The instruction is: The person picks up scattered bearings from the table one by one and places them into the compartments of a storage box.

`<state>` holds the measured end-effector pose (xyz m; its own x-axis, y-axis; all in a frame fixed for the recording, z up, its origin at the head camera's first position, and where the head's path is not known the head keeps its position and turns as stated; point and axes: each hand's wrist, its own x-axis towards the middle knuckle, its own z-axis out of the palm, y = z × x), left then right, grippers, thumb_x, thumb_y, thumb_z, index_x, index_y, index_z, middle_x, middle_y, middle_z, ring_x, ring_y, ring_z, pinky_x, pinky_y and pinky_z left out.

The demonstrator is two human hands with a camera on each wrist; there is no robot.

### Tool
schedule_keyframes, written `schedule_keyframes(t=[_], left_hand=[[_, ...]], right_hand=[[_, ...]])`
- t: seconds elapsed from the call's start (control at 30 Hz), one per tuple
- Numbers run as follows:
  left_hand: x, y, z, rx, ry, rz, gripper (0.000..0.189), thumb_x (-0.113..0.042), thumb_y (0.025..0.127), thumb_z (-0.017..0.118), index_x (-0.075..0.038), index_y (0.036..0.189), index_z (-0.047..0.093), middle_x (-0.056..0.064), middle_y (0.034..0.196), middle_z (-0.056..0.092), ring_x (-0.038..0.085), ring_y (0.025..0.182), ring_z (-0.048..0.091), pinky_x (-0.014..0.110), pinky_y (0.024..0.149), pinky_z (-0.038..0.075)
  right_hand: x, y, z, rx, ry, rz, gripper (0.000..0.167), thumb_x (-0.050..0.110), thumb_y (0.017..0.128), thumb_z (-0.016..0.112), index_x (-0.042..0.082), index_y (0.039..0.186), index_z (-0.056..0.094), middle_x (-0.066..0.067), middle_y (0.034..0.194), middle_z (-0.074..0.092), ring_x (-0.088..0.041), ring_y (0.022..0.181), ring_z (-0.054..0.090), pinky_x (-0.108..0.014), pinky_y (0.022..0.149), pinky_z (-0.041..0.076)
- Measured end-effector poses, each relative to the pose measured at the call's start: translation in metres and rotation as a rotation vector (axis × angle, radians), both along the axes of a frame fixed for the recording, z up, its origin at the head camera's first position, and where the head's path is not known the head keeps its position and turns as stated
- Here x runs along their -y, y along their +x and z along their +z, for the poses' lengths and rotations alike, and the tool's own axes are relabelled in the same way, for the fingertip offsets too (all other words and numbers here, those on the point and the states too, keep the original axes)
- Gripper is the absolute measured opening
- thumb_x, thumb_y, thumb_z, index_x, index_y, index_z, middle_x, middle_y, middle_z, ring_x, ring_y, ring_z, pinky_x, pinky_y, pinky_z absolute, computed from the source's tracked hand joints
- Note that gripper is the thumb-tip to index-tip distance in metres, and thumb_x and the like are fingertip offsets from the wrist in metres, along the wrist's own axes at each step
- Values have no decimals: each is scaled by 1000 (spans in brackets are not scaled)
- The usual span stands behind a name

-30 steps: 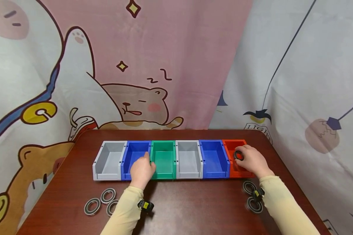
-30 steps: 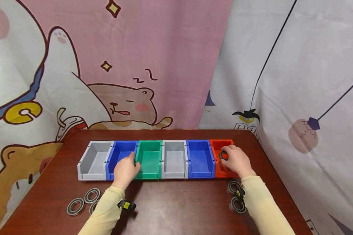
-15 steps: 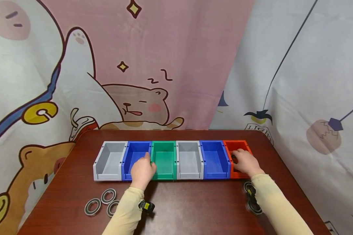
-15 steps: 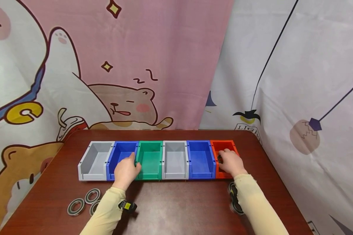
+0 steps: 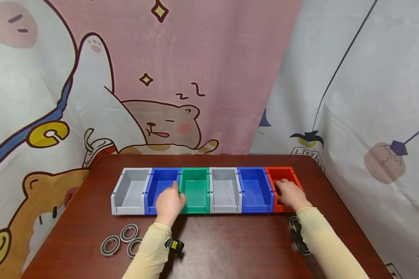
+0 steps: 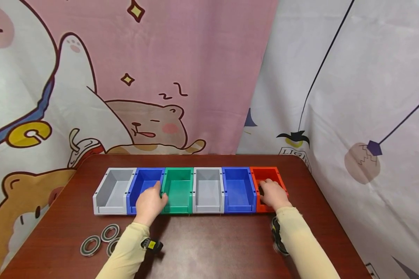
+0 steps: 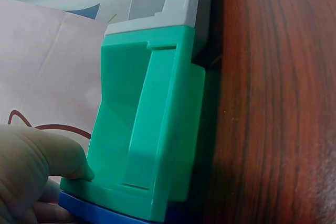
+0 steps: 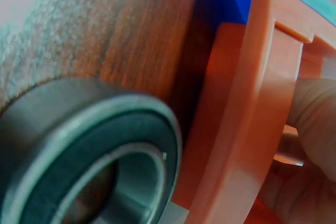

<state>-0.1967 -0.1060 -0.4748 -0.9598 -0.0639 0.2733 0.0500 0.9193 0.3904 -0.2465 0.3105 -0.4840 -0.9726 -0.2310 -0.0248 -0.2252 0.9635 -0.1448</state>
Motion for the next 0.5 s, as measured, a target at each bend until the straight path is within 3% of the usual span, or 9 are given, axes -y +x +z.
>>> schedule_keyframes(t=[0.2,0.5], left_hand=[[0,0,-1,-3,-5,-6,49,-16,83,69,10,124,61,21,78,66,33,59,61,44,47,46],[1,-1,-2,10,2,-3,51,-16,84,68,9,127,60,20,77,66,31,56,60,43,45,45]], right_hand=[[-1,3,6,23,-43,-11,49,10,82,76,-7,126,60,-28,118,60,-44,107,58,-58,91,47],[-9,28,40,-28,-180,0,47,19,84,76,-1,125,65,-23,121,64,-44,111,59,-61,92,45]])
